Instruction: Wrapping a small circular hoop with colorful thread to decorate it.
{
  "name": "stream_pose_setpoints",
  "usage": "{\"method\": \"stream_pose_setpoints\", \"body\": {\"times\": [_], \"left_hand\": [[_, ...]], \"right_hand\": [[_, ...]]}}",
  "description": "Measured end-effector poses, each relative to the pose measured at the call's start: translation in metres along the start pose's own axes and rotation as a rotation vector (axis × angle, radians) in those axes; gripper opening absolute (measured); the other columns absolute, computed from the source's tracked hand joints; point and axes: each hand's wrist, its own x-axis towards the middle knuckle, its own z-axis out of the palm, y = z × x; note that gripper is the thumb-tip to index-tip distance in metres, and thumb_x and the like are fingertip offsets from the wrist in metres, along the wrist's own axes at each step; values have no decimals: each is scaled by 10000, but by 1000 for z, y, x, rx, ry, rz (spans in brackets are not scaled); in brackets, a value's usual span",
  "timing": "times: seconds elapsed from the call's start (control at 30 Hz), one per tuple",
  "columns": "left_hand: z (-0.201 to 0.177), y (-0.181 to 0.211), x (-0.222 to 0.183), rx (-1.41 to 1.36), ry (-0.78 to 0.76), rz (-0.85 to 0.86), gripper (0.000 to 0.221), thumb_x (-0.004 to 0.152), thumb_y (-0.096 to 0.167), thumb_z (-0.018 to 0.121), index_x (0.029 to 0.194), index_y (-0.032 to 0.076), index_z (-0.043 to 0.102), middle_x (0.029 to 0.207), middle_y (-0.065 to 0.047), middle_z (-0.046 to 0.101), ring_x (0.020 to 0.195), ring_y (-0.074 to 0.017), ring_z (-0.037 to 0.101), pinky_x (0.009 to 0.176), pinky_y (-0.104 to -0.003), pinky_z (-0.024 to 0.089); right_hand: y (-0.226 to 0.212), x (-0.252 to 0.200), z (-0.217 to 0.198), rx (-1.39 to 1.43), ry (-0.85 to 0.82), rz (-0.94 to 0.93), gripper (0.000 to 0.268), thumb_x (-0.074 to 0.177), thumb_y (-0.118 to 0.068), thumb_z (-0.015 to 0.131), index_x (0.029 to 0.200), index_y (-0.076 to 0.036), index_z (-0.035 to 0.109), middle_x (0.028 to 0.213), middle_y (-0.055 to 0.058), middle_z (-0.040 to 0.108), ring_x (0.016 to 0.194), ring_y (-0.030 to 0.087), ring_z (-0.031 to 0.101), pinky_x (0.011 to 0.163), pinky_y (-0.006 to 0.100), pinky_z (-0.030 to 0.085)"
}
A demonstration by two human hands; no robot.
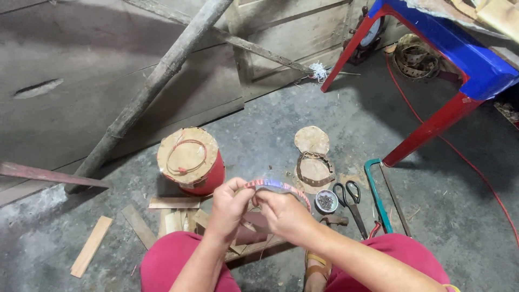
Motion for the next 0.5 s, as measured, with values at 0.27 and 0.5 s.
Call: {"method": "stream_pose_setpoints", "body": {"times": [0.27, 0.5], "left_hand": [[-35, 9, -9, -251, -507, -85, 174, 1007, 181, 607, 909, 38, 622, 693, -103, 681, 643, -179, 680, 679, -340, 604], [-40, 22, -16, 590, -232, 288, 107, 922, 185, 672, 975, 139, 753, 718, 63, 653, 640, -101, 557, 600, -277, 452]], "right_hand": [[3, -1, -5, -66, -13, -309, 172, 1002, -30, 461, 970, -84, 621, 767, 27, 723, 529, 159, 694, 419, 280, 567], [-19, -20, -10, -315, 5, -487, 162, 871, -40, 491, 982, -133, 562, 960, 58, 528, 600, 301, 570, 346, 417, 400]]}}
